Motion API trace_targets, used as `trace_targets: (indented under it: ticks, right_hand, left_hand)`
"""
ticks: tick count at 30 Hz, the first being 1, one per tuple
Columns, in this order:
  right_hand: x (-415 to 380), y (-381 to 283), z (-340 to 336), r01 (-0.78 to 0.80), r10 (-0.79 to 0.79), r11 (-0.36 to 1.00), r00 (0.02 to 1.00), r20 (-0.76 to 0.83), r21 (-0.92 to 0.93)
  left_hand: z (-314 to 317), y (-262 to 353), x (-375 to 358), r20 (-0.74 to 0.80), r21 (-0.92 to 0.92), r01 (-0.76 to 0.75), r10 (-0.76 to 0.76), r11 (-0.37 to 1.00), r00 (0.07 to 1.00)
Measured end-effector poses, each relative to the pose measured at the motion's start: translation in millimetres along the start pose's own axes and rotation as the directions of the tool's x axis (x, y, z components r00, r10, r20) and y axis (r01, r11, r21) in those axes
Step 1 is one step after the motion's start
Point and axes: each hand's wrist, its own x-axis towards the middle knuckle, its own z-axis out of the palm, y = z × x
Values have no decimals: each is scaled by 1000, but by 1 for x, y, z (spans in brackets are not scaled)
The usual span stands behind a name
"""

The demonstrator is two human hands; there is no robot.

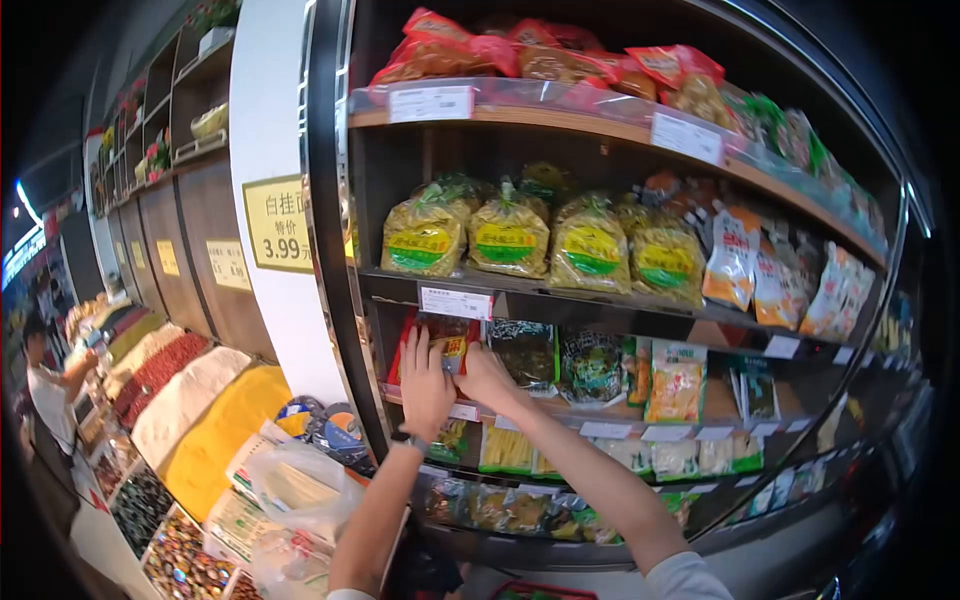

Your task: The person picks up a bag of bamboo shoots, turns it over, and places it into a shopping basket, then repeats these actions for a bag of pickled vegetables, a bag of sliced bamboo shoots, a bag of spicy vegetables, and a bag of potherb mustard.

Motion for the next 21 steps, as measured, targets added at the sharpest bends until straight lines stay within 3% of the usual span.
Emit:
trace_targets:
  ticks: [2,3,4,5,6,8,9,10,11,13,16,17,19,21]
  right_hand:
    - [-59,-21,-12,198,-211,977,919,-334,-72]
    - [-99,-40,-29,212,-155,966,935,-318,150]
    - [-139,-46,-33,262,-176,946,910,-376,190]
    - [-185,-42,-33,132,-82,959,976,-201,251]
    - [-227,-40,-31,164,-102,935,973,-205,314]
    - [-307,-17,-10,-26,43,938,998,-41,347]
    - [-343,-3,8,-72,106,922,992,-71,381]
    - [-382,6,22,-225,248,890,969,-6,396]
    - [-419,20,40,-349,362,849,931,45,397]
    - [-483,34,51,-481,491,776,867,88,407]
    - [-569,53,70,-657,633,698,752,182,286]
    - [-594,59,80,-678,674,584,711,199,446]
    - [-633,61,87,-725,710,538,665,231,430]
    - [-659,62,94,-760,767,475,604,215,444]
  left_hand:
    - [-28,40,-33,-102,-106,-48,37,993,994]
    - [-47,63,-57,-116,-155,-73,56,985,992]
    - [-58,82,-92,-112,-236,-76,51,969,992]
    - [-71,101,-124,-42,-370,-44,30,928,999]
    - [-76,119,-163,9,-438,37,-36,898,999]
    - [-72,138,-245,222,-445,147,-51,884,974]
    - [-92,169,-253,321,-451,234,-88,861,943]
    - [-82,164,-311,408,-461,242,-38,854,912]
    - [-86,181,-336,546,-454,407,-114,792,830]
    - [-87,185,-389,824,-319,641,-129,698,551]
    - [-108,194,-417,908,-322,621,48,714,416]
    - [-105,190,-446,928,-305,633,73,711,365]
    - [-104,181,-503,993,-88,400,48,912,109]
    - [-108,174,-557,997,-13,333,37,943,-65]
